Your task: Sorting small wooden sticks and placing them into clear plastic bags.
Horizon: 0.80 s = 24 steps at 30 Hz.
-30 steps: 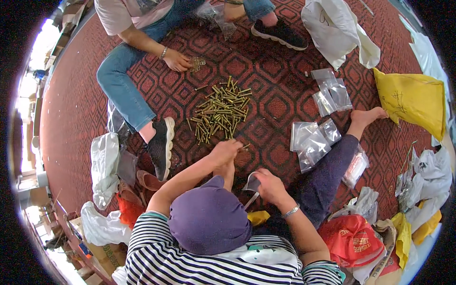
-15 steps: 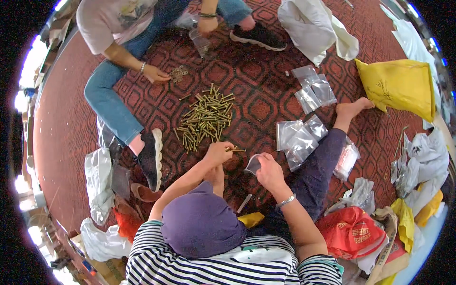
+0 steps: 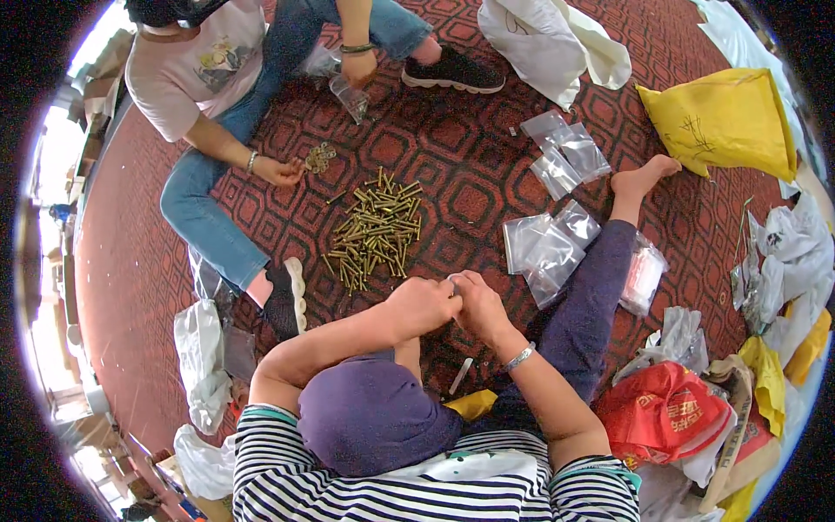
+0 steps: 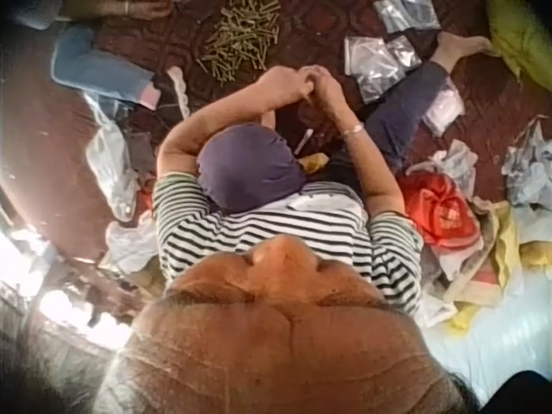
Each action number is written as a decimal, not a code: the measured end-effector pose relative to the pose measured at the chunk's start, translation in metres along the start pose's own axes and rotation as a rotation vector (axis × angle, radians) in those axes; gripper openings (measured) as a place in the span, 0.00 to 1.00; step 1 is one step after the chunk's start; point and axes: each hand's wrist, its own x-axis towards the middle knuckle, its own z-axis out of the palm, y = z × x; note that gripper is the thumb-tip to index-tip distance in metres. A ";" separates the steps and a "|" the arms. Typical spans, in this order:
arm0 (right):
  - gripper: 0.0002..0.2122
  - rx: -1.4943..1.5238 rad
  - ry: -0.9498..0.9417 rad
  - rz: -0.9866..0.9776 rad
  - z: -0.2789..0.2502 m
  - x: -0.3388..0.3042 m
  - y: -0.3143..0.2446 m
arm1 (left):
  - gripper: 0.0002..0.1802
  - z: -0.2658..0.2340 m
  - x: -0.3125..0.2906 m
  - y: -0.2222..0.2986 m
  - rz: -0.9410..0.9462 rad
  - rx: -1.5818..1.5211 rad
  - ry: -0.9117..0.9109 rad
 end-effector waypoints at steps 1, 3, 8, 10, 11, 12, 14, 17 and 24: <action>0.15 0.015 0.014 -0.010 -0.006 0.000 -0.004 | 0.08 -0.002 0.001 -0.005 -0.023 -0.127 0.012; 0.16 0.045 0.040 -0.030 -0.013 -0.001 -0.007 | 0.09 -0.003 0.005 -0.010 -0.073 -0.381 0.031; 0.16 0.112 0.083 0.038 -0.005 0.003 -0.005 | 0.11 0.006 0.017 0.001 -0.870 -1.982 0.466; 0.17 0.114 0.060 0.073 -0.002 0.005 -0.005 | 0.11 0.008 0.021 0.003 -0.887 -1.926 0.481; 0.17 0.111 0.038 0.111 0.000 0.006 -0.004 | 0.11 0.009 0.023 0.003 -0.900 -1.875 0.495; 0.18 0.108 0.016 0.148 0.001 0.007 -0.003 | 0.12 0.009 0.024 0.003 -0.912 -1.824 0.508; 0.18 0.100 -0.005 0.189 0.003 0.008 0.000 | 0.12 0.007 0.024 0.002 -0.921 -1.778 0.519; 0.19 0.028 0.097 0.107 0.005 0.011 0.011 | 0.12 -0.006 0.020 0.001 -0.891 -1.597 0.369; 0.21 -0.041 0.076 0.088 0.001 0.010 -0.001 | 0.12 -0.004 0.016 -0.002 -0.866 -1.305 0.217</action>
